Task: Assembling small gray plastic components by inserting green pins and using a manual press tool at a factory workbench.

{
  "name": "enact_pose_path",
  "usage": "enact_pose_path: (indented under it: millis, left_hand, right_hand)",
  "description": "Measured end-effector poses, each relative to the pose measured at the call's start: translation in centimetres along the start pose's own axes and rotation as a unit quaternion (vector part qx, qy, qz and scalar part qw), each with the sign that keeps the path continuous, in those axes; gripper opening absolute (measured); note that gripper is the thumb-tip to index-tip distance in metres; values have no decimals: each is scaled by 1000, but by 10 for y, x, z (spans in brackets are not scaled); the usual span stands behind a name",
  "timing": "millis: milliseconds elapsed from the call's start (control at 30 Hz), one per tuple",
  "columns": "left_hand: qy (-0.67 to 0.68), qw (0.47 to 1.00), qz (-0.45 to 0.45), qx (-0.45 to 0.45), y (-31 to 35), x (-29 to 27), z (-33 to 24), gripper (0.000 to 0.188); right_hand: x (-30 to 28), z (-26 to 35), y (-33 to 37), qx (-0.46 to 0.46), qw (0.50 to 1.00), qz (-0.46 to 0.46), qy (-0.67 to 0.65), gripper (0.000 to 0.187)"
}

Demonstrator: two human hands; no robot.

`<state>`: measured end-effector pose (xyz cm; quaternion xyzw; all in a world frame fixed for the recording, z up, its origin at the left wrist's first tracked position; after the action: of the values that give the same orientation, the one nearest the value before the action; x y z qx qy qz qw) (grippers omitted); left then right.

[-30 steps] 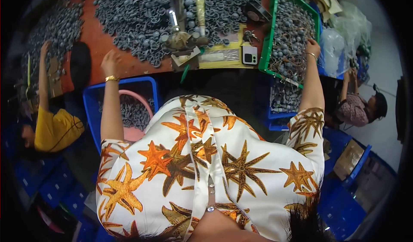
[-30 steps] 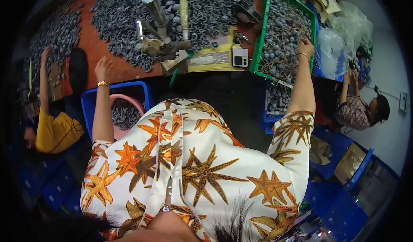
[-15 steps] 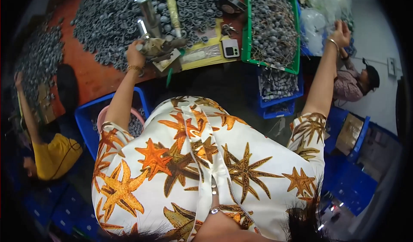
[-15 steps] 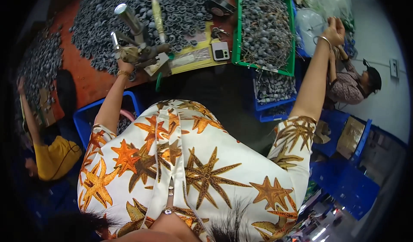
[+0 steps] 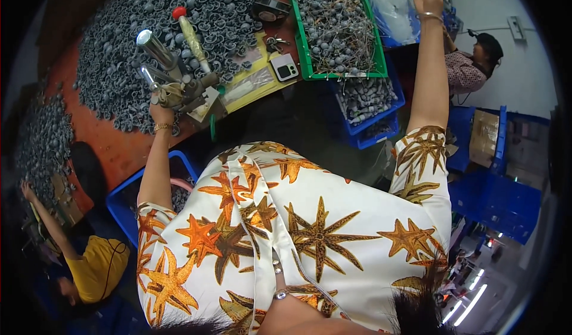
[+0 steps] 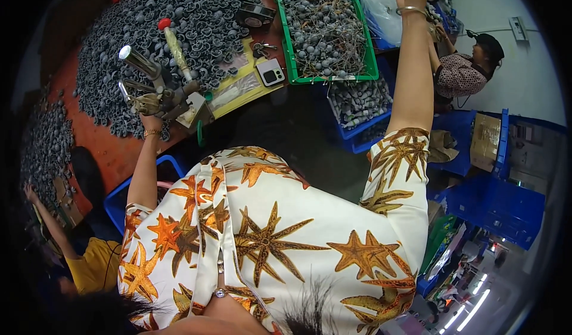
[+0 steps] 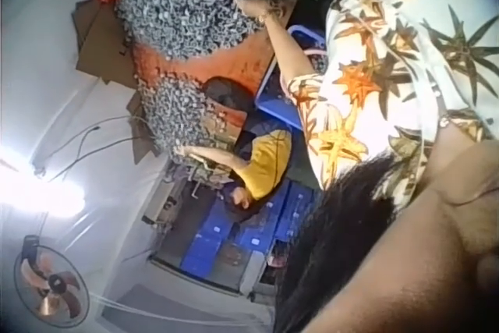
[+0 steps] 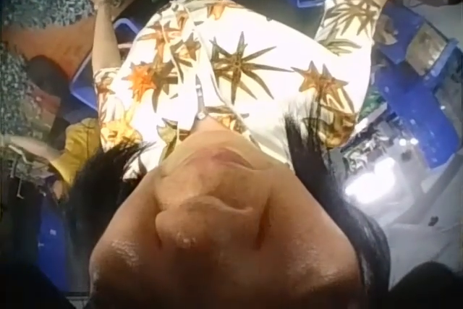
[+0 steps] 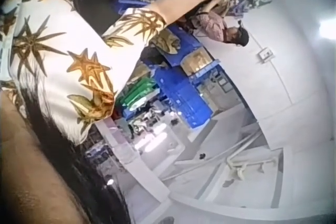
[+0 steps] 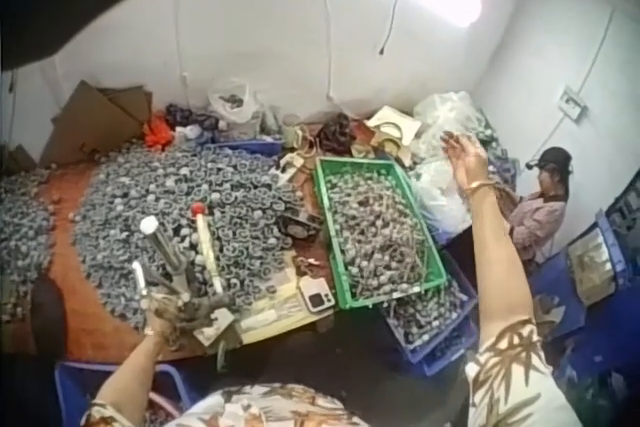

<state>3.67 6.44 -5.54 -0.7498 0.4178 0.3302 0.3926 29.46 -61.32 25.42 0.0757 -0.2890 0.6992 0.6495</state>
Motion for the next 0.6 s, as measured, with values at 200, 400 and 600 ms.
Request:
enact_pose_path:
  millis: [200,400,600]
  left_hand:
    - [5,998,-56,-15,21,-32,-12,17]
    - [139,987,71,-42,63,14,-39,25]
    - [-79,994,14,77,72,29,-51,20]
  right_hand:
    - [62,29,6,-74,995,33,-58,17]
    - [141,-37,81,-42,995,70,-60,18]
    - [226,-169,189,143,982,116,-50,14]
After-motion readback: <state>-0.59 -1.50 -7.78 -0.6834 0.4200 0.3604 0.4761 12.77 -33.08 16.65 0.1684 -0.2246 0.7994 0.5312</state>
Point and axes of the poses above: each hand's wrist, its own y-axis away from the middle knuckle, its own x-axis out of the palm, z = x × y, the point moved 9 cm from there along -y, towards the middle knuckle, and after that the axes turned 15 degrees about -y, right-handed, at the moved point
